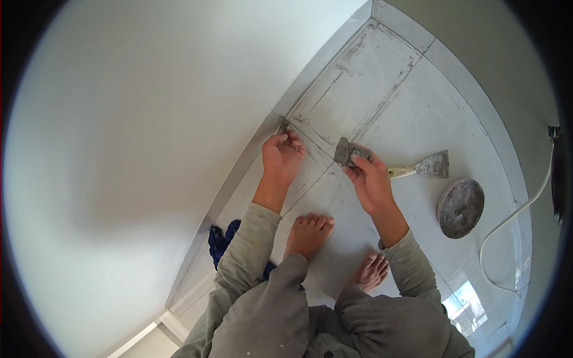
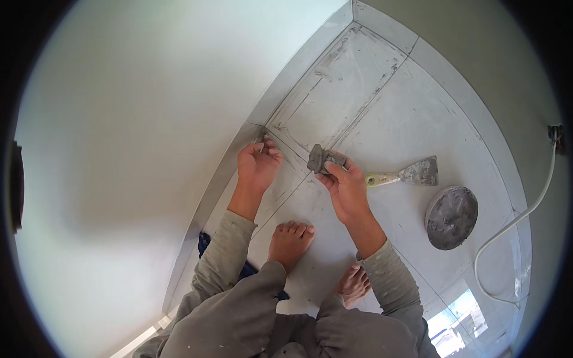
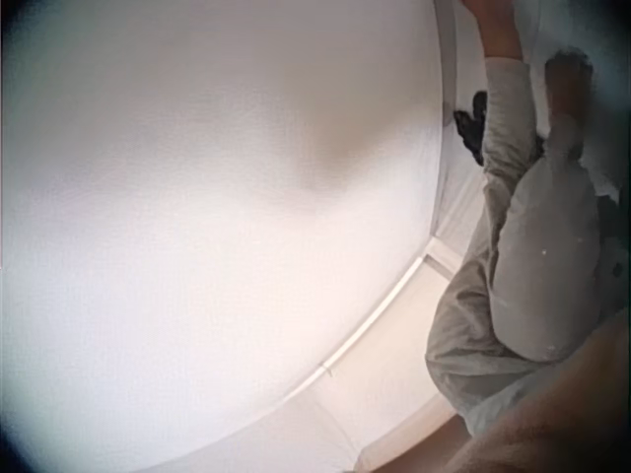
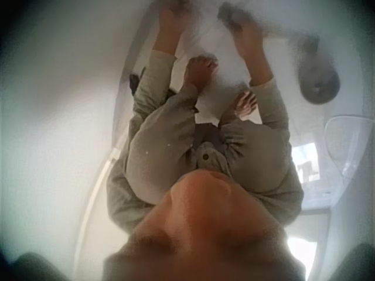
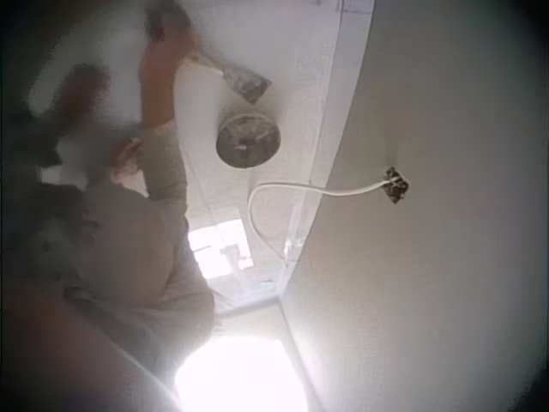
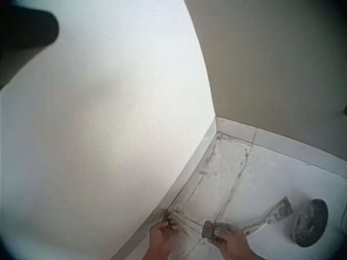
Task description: The person applies grout to the joints between floor tiles and along the wall base using a small piece of flexible material, smoothing the lines with their fingers.
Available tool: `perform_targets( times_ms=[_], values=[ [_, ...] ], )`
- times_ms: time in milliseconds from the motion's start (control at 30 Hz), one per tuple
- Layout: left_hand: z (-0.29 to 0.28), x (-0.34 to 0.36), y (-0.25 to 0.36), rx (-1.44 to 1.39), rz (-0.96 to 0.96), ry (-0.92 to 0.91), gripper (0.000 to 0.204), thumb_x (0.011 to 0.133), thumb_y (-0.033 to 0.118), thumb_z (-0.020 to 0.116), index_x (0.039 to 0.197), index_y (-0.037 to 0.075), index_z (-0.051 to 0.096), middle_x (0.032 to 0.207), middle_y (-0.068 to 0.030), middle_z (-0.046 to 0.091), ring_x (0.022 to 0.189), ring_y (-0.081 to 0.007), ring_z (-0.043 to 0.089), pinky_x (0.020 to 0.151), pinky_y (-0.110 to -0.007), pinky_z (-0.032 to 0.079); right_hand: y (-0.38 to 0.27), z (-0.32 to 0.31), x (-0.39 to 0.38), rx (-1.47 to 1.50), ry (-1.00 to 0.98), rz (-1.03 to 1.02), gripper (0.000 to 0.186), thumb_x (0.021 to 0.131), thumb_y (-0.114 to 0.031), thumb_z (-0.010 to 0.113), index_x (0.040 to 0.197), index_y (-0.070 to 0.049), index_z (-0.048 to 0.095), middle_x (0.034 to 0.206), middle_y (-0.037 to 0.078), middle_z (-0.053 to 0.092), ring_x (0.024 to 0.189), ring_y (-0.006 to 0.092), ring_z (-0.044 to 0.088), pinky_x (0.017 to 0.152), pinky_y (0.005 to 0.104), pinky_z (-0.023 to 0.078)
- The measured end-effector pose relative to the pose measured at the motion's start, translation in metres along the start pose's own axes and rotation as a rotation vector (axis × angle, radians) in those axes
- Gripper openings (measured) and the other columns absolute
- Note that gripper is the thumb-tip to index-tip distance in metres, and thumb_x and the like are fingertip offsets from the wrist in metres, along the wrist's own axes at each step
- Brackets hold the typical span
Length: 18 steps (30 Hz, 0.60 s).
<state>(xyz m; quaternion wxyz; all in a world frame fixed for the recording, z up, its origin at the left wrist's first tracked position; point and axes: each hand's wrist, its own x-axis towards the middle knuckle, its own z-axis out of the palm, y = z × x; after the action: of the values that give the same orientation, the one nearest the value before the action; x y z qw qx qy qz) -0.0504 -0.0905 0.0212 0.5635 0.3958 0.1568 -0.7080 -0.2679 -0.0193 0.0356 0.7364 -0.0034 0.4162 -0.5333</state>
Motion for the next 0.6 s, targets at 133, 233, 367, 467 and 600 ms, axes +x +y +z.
perform_targets(
  times_ms=[133, 233, 367, 467, 600],
  values=[
    [-0.009, 0.012, 0.006, -0.039, 0.012, -0.108, 0.013, 0.084, -0.002, 0.047, 0.096, 0.0, 0.05, 0.095, -0.009, 0.053, 0.08, -0.0199, 0.051, 0.073, -0.033, 0.046, 0.0, -0.005, -0.004, 0.011, 0.005, -0.009, 0.025, 0.097, -0.003, 0.06, 0.122, -0.001, 0.059, 0.113, 0.01, 0.069, 0.096, 0.0172, 0.067, 0.086, 0.0327, 0.056],
    [-0.009, 0.017, 0.009, -0.138, -0.009, -0.128, 0.014, 0.083, -0.003, 0.046, 0.096, -0.001, 0.05, 0.092, -0.0094, 0.052, 0.076, -0.0202, 0.05, 0.072, -0.033, 0.046, -0.002, -0.01, -0.005, -0.009, 0.0, -0.027, 0.025, 0.097, -0.003, 0.06, 0.122, -0.001, 0.059, 0.112, 0.009, 0.069, 0.096, 0.017, 0.067, 0.085, 0.0324, 0.056],
    [-0.004, 0.017, 0.015, -0.198, -0.009, -0.09, 0.014, 0.081, -0.002, 0.048, 0.095, 0.0, 0.049, 0.088, -0.0079, 0.05, 0.072, -0.0195, 0.046, 0.069, -0.032, 0.044, -0.006, -0.005, -0.01, -0.003, 0.012, -0.031, 0.025, 0.097, -0.003, 0.06, 0.122, -0.001, 0.059, 0.11, 0.009, 0.07, 0.095, 0.0171, 0.068, 0.085, 0.0325, 0.056],
    [0.007, 0.008, 0.016, -0.27, -0.025, -0.139, 0.016, 0.083, -0.003, 0.045, 0.098, -0.002, 0.046, 0.089, -0.008, 0.046, 0.075, -0.0196, 0.044, 0.071, -0.033, 0.042, -0.005, -0.005, -0.01, 0.004, 0.018, -0.034, 0.026, 0.097, -0.002, 0.059, 0.123, -0.001, 0.059, 0.11, 0.009, 0.07, 0.095, 0.0174, 0.068, 0.086, 0.0327, 0.056],
    [0.021, -0.002, 0.021, -0.304, -0.027, -0.173, 0.023, 0.079, -0.004, 0.048, 0.102, -0.002, 0.047, 0.09, -0.0089, 0.047, 0.077, -0.0195, 0.045, 0.072, -0.033, 0.043, 0.003, -0.001, -0.007, 0.03, -0.003, -0.01, 0.027, 0.097, -0.002, 0.058, 0.125, -0.001, 0.058, 0.111, 0.01, 0.069, 0.097, 0.018, 0.068, 0.086, 0.0331, 0.056]
  ],
)
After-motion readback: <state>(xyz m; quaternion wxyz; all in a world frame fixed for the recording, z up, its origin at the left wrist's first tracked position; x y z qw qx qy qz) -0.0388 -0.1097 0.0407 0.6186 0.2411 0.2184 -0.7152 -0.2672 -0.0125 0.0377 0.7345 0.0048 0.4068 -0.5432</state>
